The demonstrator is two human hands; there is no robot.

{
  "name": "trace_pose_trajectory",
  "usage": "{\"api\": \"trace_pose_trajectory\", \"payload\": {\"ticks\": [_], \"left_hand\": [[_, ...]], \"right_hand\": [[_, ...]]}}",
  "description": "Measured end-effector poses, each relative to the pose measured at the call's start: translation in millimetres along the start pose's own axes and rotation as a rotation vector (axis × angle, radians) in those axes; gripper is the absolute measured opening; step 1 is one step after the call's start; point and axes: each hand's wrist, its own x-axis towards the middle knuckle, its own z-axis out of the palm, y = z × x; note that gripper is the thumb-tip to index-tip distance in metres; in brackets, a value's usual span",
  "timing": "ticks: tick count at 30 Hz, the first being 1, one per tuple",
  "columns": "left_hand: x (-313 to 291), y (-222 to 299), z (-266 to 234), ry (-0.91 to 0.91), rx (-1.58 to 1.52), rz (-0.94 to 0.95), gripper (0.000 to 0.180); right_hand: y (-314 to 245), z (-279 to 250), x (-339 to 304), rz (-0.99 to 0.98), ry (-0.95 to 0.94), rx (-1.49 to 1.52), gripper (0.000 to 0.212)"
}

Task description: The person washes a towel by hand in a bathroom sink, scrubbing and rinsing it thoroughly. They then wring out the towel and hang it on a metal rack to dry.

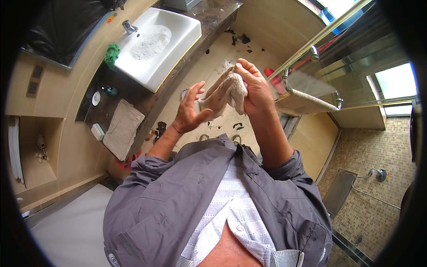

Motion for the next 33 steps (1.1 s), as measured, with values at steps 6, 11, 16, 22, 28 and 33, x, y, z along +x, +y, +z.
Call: {"api": "trace_pose_trajectory", "payload": {"ticks": [6, 11, 16, 22, 28, 33], "left_hand": [[5, 14, 50, 0.309, 0.248, 0.243, 0.104], [16, 33, 61, 0.352, 0.007, 0.150, 0.065], [20, 3, 69, 0.328, 0.004, 0.008, 0.038], [5, -86, 106, 0.095, -0.034, -0.111, 0.038], [-1, -88, 98, 0.023, -0.468, -0.299, 0.025], [3, -70, 46, 0.091, -0.649, -0.308, 0.011]], "right_hand": [[14, 19, 5, -0.055, 0.052, 0.022, 0.020], [14, 33, -10, -0.137, 0.093, -0.042, 0.021], [-6, 23, -19, -0.161, 0.091, -0.003, 0.022], [-16, 31, -33, -0.139, 0.080, 0.040, 0.019], [-57, 0, -39, -0.242, 0.048, 0.053, 0.018], [-99, -47, -58, -0.284, -0.022, 0.068, 0.032]]}}
